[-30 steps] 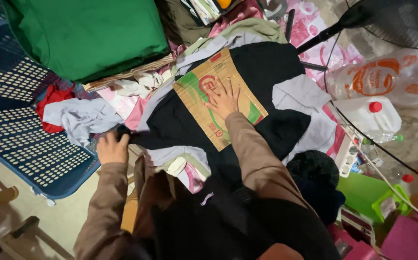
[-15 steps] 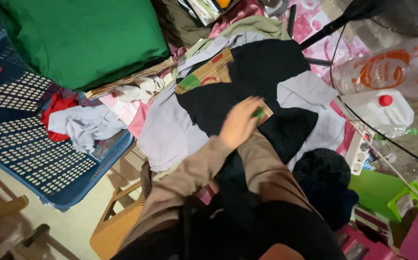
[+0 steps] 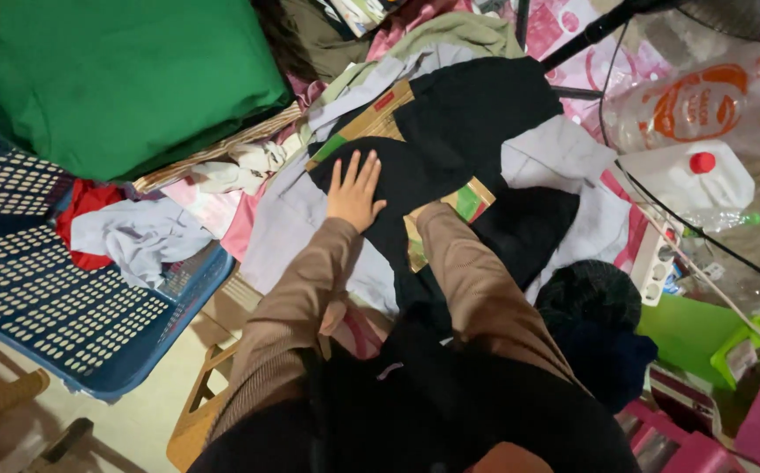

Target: The person folds a green t-shirt, a black shirt, and a light gray shirt using a cardboard box as a guide. The person places the folded clothes into a blue laundry basket.

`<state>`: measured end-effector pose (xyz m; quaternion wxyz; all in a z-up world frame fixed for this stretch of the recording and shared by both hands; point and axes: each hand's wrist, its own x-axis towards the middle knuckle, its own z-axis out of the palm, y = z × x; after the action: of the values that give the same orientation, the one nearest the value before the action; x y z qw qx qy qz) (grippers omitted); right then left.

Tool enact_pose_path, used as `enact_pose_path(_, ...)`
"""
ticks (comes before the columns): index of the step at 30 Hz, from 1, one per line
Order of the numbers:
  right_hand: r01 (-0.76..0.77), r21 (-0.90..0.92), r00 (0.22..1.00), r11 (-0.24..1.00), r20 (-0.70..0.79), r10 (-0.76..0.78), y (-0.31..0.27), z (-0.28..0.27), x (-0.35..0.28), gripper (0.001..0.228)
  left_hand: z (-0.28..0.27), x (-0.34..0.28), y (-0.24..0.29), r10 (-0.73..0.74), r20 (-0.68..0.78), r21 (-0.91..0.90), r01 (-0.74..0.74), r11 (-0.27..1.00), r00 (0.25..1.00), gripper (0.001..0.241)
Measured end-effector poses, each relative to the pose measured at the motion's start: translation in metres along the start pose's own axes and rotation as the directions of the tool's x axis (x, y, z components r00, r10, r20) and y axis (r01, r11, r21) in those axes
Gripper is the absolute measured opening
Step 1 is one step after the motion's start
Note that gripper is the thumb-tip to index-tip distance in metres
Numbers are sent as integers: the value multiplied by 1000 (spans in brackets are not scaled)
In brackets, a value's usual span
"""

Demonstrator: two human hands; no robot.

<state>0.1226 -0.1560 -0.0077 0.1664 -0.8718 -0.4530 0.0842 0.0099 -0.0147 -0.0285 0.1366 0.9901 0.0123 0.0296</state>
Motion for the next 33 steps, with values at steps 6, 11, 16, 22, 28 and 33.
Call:
enact_pose_path(6, -16, 76, 1000, 997, -15, 17, 9, 8, -19, 77, 21, 14, -25, 68, 27, -114, -64, 991, 997, 102)
enact_pose_path(11, -42, 130, 999, 991, -26, 46, 38, 36, -66, 79, 46, 28, -42, 72, 190, -167, -40, 985, 979, 95)
enact_pose_path(16, -99, 169, 986, 981, -116, 120, 32, 78, -84, 64, 68, 44, -61, 105, 394, -242, -7, 970, 913, 69)
enact_pose_path(22, -55, 52, 943, 997, -326, 69, -78, 46, -76, 10, 95, 50, -74, 112, 505, -253, 22, 967, 856, 61)
enact_pose_path(28, 67, -273, 996, 960, -39, -80, -118, 45, -69, 35, 95, 45, -71, 112, 501, -343, 78, 936, 858, 62)
enact_pose_path(33, -170, -302, 973, 938, -201, 112, -149, 34, -160, 48, 86, 40, -61, 114, 419, -185, -38, 982, 901, 74)
